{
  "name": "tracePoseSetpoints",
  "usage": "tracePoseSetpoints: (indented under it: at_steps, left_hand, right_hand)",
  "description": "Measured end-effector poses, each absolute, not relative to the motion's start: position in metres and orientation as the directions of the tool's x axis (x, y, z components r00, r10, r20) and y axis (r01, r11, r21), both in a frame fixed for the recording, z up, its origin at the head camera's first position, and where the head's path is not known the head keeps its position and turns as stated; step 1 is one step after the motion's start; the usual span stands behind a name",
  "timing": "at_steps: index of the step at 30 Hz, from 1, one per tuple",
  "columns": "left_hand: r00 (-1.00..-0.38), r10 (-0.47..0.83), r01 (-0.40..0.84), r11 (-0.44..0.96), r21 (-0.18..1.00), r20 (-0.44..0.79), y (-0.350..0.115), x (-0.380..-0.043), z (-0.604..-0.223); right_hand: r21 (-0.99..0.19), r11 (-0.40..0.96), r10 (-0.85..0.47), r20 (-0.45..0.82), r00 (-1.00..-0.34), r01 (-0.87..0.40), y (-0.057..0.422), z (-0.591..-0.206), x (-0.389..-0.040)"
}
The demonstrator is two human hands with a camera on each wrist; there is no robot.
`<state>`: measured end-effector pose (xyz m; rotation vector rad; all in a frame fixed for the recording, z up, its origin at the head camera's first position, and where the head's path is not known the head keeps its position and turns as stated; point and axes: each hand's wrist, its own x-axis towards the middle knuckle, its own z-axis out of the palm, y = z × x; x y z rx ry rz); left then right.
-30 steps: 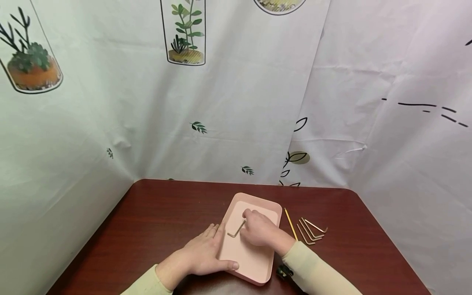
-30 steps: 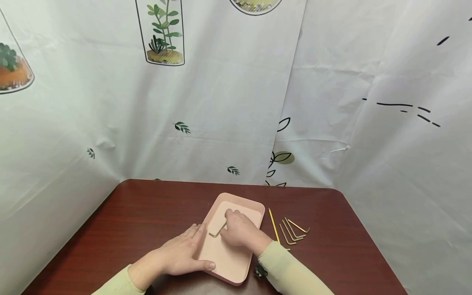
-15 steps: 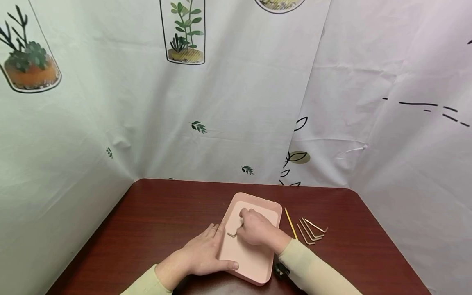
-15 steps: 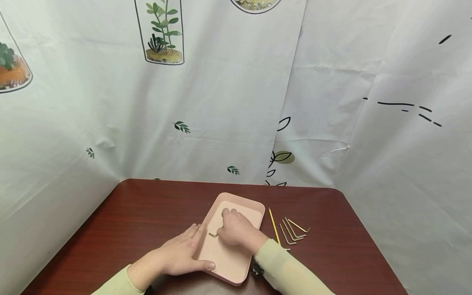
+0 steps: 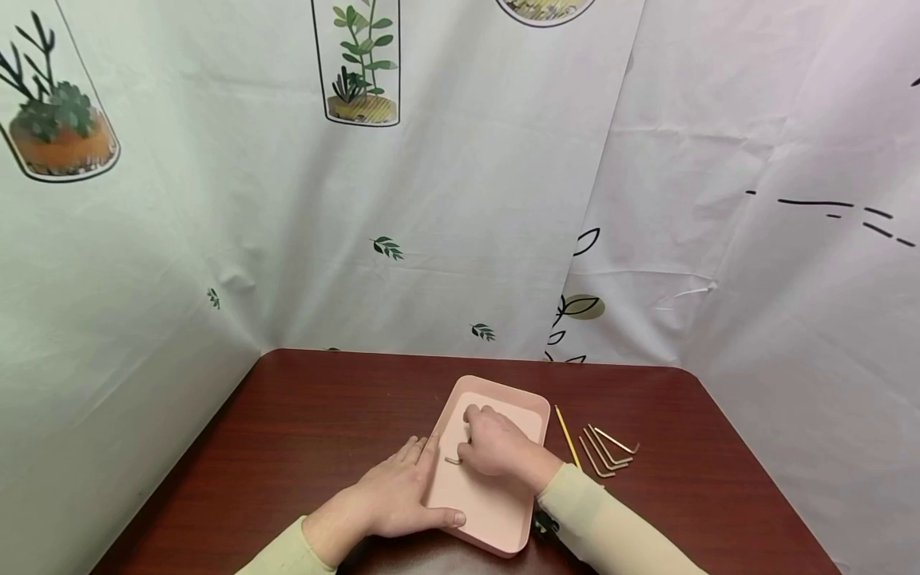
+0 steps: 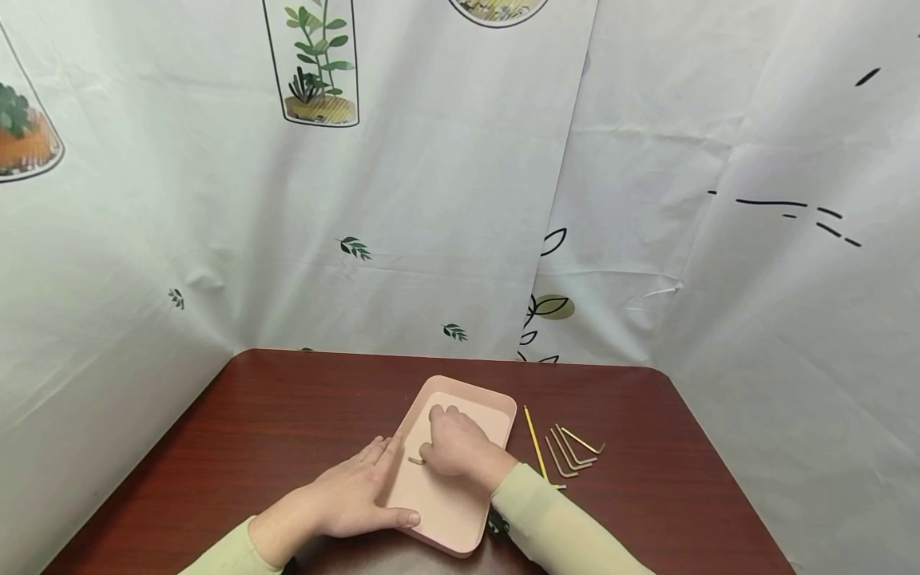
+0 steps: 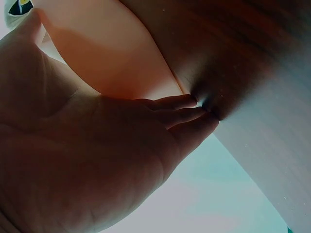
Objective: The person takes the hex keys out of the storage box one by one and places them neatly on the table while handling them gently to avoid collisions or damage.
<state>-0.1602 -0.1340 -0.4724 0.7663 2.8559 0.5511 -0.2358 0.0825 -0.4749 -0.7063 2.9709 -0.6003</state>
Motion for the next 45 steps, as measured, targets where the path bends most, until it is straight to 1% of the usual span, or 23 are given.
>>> tracePoseSetpoints:
  at_steps: [8, 21, 45]
  left_hand:
    - [-0.861, 0.508, 0.459, 0.803, 0.38, -0.033, -0.135, -0.161, -0.474]
    - [-0.86, 0.509, 0.463, 0.807, 0.365, -0.035, -0.136, -0.161, -0.476]
    - [-0.864, 0.502, 0.454, 0.81, 0.372, -0.039, -0.135, -0.161, -0.474]
  right_hand:
    - [-0.363, 0.826, -0.434, 0.077, -0.898, -0.431, 0.079, -0.477, -0.238]
    - [-0.352, 0.847, -0.395, 0.086, -0.915, -0.399, 0.074, -0.483, -0.238]
    - [-0.285, 0.855, -0.415, 0.123, -0.901, -0.433, 0.073, -0.484, -0.237]
